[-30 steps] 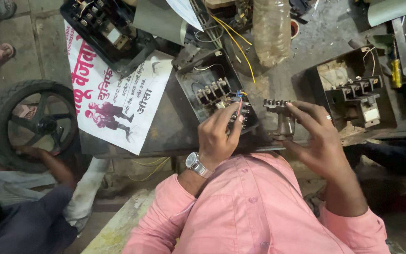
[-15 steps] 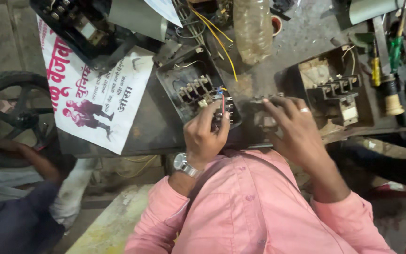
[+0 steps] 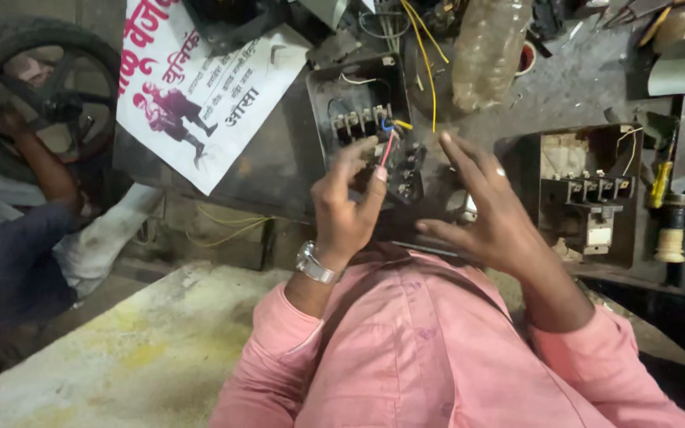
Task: The person assembles small electrical components, likely contactors, by hand. They handle the components, align parts, and place them into a metal housing on a cluttered workbench.
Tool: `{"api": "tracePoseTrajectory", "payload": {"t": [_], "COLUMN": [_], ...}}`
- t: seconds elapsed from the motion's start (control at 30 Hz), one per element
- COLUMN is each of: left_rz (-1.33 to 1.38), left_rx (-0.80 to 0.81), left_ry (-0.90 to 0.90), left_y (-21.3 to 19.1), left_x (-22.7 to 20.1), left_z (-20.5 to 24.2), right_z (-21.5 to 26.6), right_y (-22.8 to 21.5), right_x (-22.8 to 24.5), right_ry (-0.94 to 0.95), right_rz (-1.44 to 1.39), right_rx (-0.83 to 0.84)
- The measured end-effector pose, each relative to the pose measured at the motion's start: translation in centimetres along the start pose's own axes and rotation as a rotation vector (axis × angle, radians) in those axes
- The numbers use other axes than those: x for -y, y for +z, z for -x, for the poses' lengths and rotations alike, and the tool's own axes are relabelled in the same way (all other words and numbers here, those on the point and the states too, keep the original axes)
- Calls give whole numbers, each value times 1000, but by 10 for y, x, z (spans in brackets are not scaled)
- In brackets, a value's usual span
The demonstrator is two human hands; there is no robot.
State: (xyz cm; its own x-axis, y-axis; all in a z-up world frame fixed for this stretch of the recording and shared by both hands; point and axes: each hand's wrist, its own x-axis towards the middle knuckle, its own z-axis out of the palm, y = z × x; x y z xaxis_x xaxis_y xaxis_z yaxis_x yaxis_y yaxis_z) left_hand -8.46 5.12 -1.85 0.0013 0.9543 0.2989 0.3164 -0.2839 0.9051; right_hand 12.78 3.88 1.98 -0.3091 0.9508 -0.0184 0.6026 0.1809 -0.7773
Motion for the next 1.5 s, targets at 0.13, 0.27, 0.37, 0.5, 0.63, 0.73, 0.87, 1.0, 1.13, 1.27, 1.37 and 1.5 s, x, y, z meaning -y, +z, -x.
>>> {"api": "tracePoseTrajectory", "payload": {"t": [0.13,0.27,0.37,0.5,0.63,0.73,0.87,1.0,1.13,1.27,1.37,1.5], "left_rz": [10,-21,-11,83,764,1071,1110,1319,1231,1251,1259,1238], "left_rx": [6,124,97,146,447,619,607,522,524,486,466,470], "left_ry": [31,-15,30,-163,-344,-487,-487,-623,-553,-667,-711,-677], "left_y": [-6,-9,-9,-11,-2,10,19,22,21,23,24,20], "left_x": [-24,-37,-37,-30,-29,-32,-35,-35,-34,-37,-40,-39], "left_z": [1,18,24,18,11,9,18,25,27,27,26,25], "right_z": [-14,0,21,42,55,56,59,63,63,65,67,69], "right_y": [12,20,17,17,30,41,48,49,53,52,50,43], "right_x": [4,-10,-32,-60,-69,-66,-59,-56,-58,-63,-65,-63], "right_ry": [-154,2,182,288,370,488,458,467,587,538,481,533], "right_rz": [-50,-489,-940,-1654,-1953,-1989,-2011,-1976,-1912,-1784,-1754,-1601], "right_rx": [-50,-33,-4,106,211,206,239,214,238,209,207,134]}}
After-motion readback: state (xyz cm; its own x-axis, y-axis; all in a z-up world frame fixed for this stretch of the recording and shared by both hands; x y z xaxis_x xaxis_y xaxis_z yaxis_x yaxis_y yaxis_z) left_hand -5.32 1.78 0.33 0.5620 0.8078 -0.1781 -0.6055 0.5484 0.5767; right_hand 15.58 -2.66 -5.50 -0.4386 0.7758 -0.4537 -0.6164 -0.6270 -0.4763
